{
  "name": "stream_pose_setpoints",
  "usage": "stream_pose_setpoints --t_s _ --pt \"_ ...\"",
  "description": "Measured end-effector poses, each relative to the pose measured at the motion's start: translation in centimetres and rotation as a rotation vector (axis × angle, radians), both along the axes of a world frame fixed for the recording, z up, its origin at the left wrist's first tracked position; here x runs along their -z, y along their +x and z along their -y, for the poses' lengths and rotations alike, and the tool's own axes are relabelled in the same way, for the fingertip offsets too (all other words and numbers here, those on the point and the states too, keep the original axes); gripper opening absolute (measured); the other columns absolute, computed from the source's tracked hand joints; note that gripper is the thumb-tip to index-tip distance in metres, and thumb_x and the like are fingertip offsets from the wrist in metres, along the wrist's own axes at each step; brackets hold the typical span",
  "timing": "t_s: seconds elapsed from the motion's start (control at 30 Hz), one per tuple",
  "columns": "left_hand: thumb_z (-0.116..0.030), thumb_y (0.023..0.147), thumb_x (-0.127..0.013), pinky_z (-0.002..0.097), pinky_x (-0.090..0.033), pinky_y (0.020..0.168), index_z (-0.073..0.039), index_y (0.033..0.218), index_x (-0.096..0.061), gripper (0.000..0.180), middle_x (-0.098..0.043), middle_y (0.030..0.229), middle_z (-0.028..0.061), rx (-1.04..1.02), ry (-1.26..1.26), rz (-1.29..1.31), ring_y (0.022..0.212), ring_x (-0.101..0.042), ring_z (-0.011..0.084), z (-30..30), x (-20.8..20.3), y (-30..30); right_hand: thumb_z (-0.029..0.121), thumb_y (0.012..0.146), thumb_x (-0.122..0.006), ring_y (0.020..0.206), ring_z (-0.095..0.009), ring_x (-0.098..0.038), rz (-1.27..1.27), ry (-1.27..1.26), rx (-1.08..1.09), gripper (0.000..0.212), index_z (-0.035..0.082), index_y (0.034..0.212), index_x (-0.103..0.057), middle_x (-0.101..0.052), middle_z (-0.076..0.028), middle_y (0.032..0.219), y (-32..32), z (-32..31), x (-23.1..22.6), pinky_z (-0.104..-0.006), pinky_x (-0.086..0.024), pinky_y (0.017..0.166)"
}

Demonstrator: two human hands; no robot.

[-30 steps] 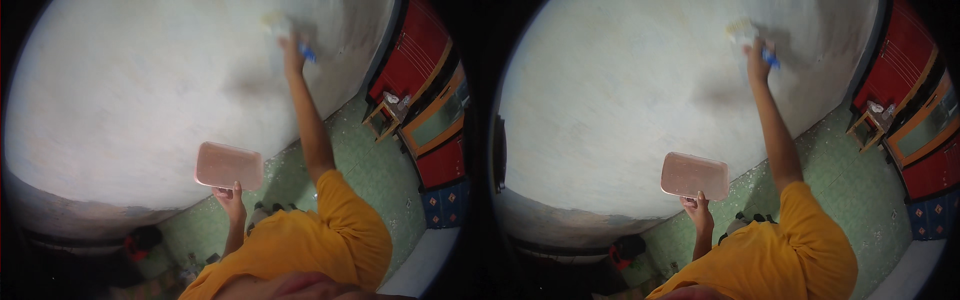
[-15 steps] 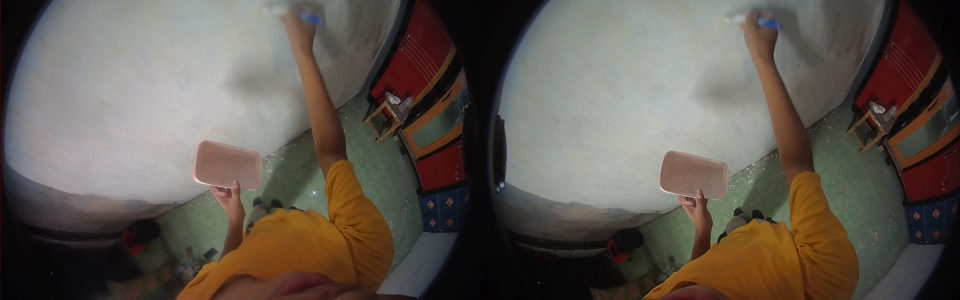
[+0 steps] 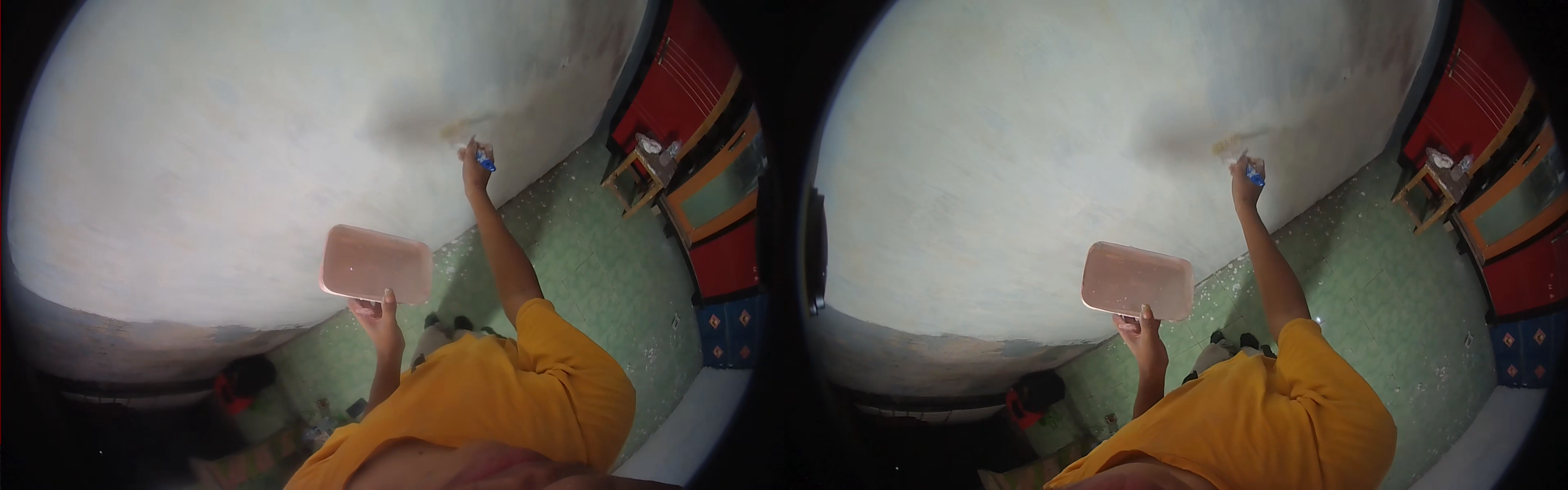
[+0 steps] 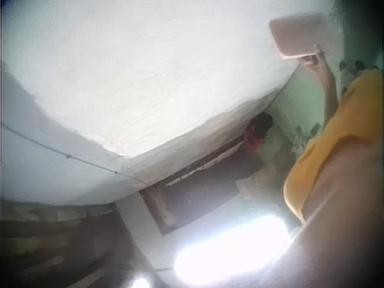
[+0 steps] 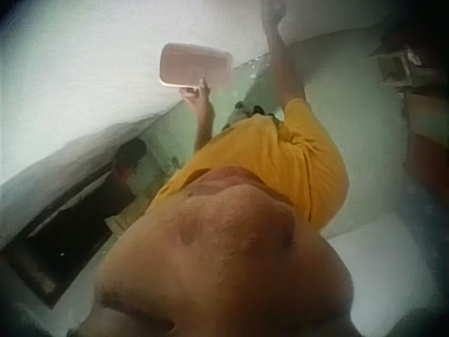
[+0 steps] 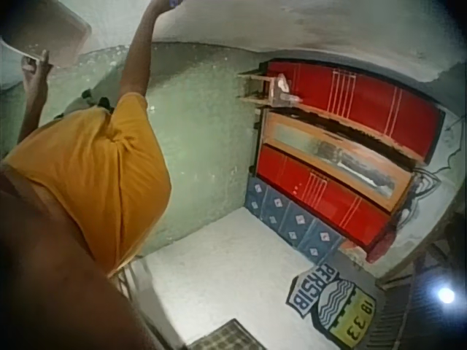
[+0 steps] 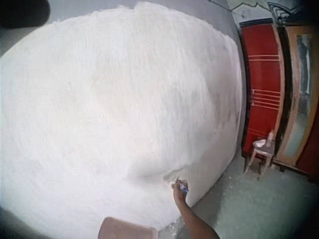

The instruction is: The person applies paint to an interior wall using a brush, dipping the brush into a tray held in their other hand.

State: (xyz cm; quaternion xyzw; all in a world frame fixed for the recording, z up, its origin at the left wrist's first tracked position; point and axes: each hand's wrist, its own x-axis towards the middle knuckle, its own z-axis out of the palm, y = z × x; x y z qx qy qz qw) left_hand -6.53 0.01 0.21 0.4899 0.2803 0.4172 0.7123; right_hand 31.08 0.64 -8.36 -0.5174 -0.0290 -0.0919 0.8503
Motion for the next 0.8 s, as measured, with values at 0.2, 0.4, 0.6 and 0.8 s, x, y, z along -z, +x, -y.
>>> stream_pose_setpoints --t_s 0.2,0.4,0.6,0.8 --pt "-0.019 0.090 -0.064 0.0411 -0.046 0.095 -0.005 0.136 -0.023 0.064 -0.039 0.130 0.0128 0.017 0.091 -0.099 0.118 -0.046 0.0232 -0.5 0.7 -0.2 0.033 0.087 -0.063 0.063 -0.018 -0.063 0.003 -0.408 0.106 0.034 0.000 0.089 -0.055 -0.064 -0.010 0.070 1.6 0.5 -4.8 -0.0329 -0.051 0.060" --pt "-0.021 0.090 -0.064 0.0418 -0.045 0.096 -0.004 0.137 -0.021 0.066 -0.039 0.130 0.0131 0.000 0.105 -0.079 0.118 -0.045 0.0233 -0.1 0.6 -0.5 0.023 0.089 -0.066 0.073 -0.018 -0.066 0.451 0.086 -0.011 0.031 -0.003 0.098 -0.052 -0.063 -0.009 0.078 2.8 1.0 -25.6 -0.0284 -0.053 0.066" --pt "-0.023 0.089 -0.066 0.0419 -0.044 0.097 -0.005 0.138 -0.021 0.069 -0.039 0.130 0.0127 -0.009 0.100 -0.068 0.118 -0.046 0.0239 0.0 0.8 -0.8 0.022 0.090 -0.065 0.078 -0.020 -0.067 0.325 0.316 -0.076 0.033 -0.004 0.103 -0.049 -0.061 -0.013 0.092 4.0 0.2 -17.7 -0.0313 -0.057 0.071" --pt "-0.025 0.088 -0.067 0.0417 -0.044 0.096 -0.006 0.140 -0.021 0.072 -0.040 0.129 0.0119 -0.011 0.120 -0.072 0.118 -0.046 0.0231 0.6 -0.6 -1.0 0.024 0.091 -0.063 0.073 -0.018 -0.066 -0.166 0.076 -0.026 0.031 -0.002 0.101 -0.050 -0.063 -0.011 0.081 5.2 3.3 4.6 -0.0288 -0.056 0.067"
